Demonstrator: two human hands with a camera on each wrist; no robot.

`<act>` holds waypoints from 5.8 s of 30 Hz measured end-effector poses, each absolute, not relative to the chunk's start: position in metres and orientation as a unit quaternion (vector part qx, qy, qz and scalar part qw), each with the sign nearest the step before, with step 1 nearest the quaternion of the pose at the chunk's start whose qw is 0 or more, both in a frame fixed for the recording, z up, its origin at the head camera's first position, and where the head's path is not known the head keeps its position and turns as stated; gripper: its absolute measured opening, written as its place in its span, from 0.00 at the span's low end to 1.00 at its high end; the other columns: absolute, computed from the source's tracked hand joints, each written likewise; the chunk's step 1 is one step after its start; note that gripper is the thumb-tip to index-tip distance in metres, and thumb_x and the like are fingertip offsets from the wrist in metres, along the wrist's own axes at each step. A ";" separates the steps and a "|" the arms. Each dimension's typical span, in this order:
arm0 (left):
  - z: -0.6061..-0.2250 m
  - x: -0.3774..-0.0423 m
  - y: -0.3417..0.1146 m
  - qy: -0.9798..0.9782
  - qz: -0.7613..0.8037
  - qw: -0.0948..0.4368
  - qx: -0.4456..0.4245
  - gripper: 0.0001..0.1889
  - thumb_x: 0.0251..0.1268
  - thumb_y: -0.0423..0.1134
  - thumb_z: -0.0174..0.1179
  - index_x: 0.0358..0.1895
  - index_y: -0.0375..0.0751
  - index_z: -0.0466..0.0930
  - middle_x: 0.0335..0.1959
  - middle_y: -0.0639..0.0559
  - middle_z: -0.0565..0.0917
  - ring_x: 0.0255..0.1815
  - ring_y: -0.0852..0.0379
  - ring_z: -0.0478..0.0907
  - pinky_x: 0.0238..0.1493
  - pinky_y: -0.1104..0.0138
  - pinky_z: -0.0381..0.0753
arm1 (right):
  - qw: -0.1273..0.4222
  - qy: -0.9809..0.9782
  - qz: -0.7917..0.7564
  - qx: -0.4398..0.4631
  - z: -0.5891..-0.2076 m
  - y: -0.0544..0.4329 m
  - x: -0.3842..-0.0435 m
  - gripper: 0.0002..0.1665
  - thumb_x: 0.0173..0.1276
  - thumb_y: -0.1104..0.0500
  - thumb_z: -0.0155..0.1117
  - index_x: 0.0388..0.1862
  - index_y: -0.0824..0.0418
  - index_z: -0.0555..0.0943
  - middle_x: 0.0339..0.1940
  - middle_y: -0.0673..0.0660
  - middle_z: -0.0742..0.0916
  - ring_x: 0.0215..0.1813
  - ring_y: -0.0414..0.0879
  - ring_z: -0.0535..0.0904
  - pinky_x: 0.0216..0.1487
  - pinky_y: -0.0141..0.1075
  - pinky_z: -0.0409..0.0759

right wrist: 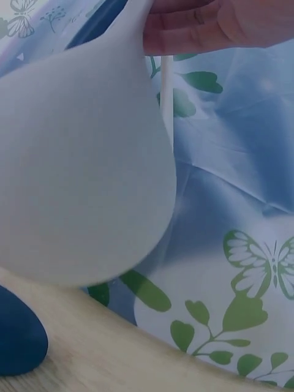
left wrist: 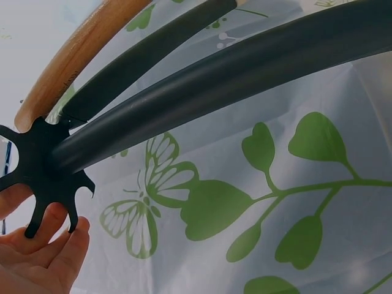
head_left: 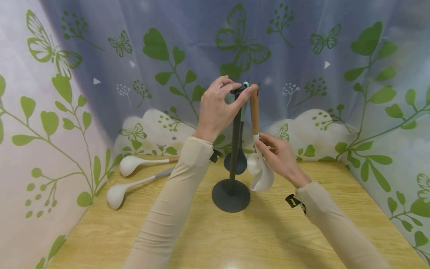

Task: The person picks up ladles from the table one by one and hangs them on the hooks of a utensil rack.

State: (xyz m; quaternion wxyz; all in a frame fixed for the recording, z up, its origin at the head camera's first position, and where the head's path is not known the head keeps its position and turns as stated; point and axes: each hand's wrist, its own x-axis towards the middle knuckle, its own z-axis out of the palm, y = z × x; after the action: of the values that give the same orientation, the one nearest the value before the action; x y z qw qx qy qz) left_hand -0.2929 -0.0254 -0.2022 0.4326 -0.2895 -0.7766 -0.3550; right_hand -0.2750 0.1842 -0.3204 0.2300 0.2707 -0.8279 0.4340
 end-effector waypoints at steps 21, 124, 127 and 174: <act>-0.201 -0.294 -0.023 -0.792 -0.365 0.402 -0.280 0.21 0.68 0.54 0.60 0.51 0.40 0.86 0.55 0.44 0.82 0.70 0.49 0.70 0.69 0.57 0.71 | 0.358 -0.766 0.456 0.277 -0.224 0.154 -0.267 0.27 0.76 0.55 0.56 0.70 0.63 0.69 0.67 0.62 0.73 0.70 0.51 0.69 0.66 0.44 0.74; -0.384 -0.292 -0.145 -0.916 -0.252 0.192 -0.246 0.27 0.78 0.49 0.49 0.72 0.38 0.65 0.63 0.43 0.77 0.62 0.45 0.76 0.66 0.49 0.72 | 0.250 -0.851 0.318 0.335 -0.175 0.161 -0.302 0.27 0.70 0.37 0.59 0.57 0.51 0.83 0.60 0.50 0.81 0.55 0.44 0.75 0.59 0.48 0.72; -0.388 -0.292 -0.147 -0.910 -0.252 0.208 -0.254 0.23 0.76 0.45 0.52 0.67 0.38 0.71 0.60 0.44 0.79 0.63 0.46 0.75 0.66 0.50 0.72 | 0.251 -0.849 0.319 0.336 -0.176 0.160 -0.302 0.27 0.70 0.37 0.59 0.57 0.52 0.83 0.59 0.50 0.81 0.54 0.44 0.75 0.59 0.47 0.72; -0.444 -0.301 -0.241 -0.991 -0.125 0.049 -0.024 0.27 0.71 0.45 0.56 0.63 0.25 0.71 0.59 0.25 0.75 0.62 0.26 0.68 0.65 0.35 0.61 | 0.277 -0.833 0.330 0.348 -0.183 0.159 -0.304 0.26 0.71 0.35 0.56 0.55 0.51 0.83 0.60 0.49 0.81 0.54 0.42 0.75 0.58 0.45 0.72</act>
State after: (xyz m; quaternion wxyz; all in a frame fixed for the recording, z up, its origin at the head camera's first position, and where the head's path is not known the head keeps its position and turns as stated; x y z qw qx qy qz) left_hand -0.3014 -0.2413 -0.4441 0.0490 -0.0240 -0.9907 -0.1249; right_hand -0.3036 0.1591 -0.1825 0.2774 0.3475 -0.8326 0.3301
